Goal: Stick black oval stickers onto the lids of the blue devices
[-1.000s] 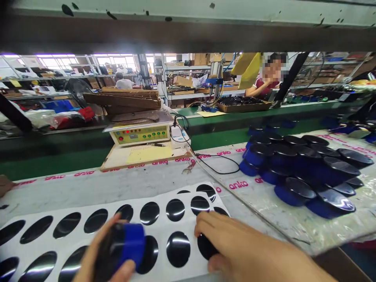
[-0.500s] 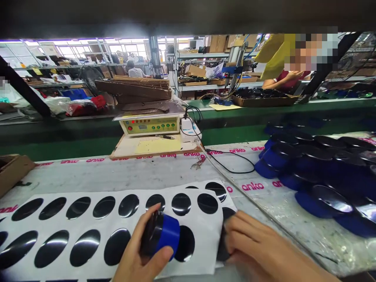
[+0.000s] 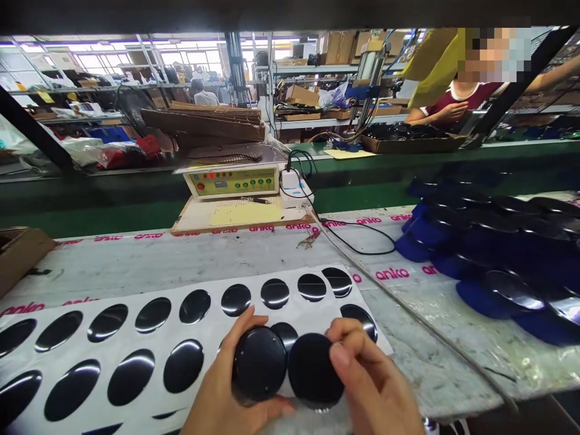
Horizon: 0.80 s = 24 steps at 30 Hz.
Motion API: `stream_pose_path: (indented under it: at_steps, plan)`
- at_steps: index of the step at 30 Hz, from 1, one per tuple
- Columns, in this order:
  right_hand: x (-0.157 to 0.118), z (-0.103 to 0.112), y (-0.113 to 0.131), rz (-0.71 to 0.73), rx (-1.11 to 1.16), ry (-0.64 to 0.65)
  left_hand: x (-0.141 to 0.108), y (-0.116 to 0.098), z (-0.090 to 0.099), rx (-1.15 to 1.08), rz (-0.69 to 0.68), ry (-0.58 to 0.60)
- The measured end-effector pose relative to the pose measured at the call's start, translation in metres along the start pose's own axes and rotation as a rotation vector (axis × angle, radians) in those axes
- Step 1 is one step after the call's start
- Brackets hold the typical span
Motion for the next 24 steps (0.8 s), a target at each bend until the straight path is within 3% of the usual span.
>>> stream_pose_path:
  at_steps: [3,10,24]
  plan:
    - [0.001,-0.028,-0.006,-0.165,0.287,-0.038,0.000,-0.002,0.001,0.006,-0.009,0.001]
    - [0.000,-0.054,-0.003,-0.125,0.250,-0.003,-0.003,-0.007,0.002,0.027,0.006,0.013]
    - [0.000,-0.058,-0.012,-0.110,0.174,0.049,-0.004,-0.007,0.001,0.051,-0.080,0.008]
Point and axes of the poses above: each hand's wrist, its own x-axis towards the middle knuckle, its own z-axis out of the back of the hand, y = z × x, the point moved 6 cm from there along x, towards the middle knuckle, and after that the axes turned 1 degree about -y, right-handed, at the moved point
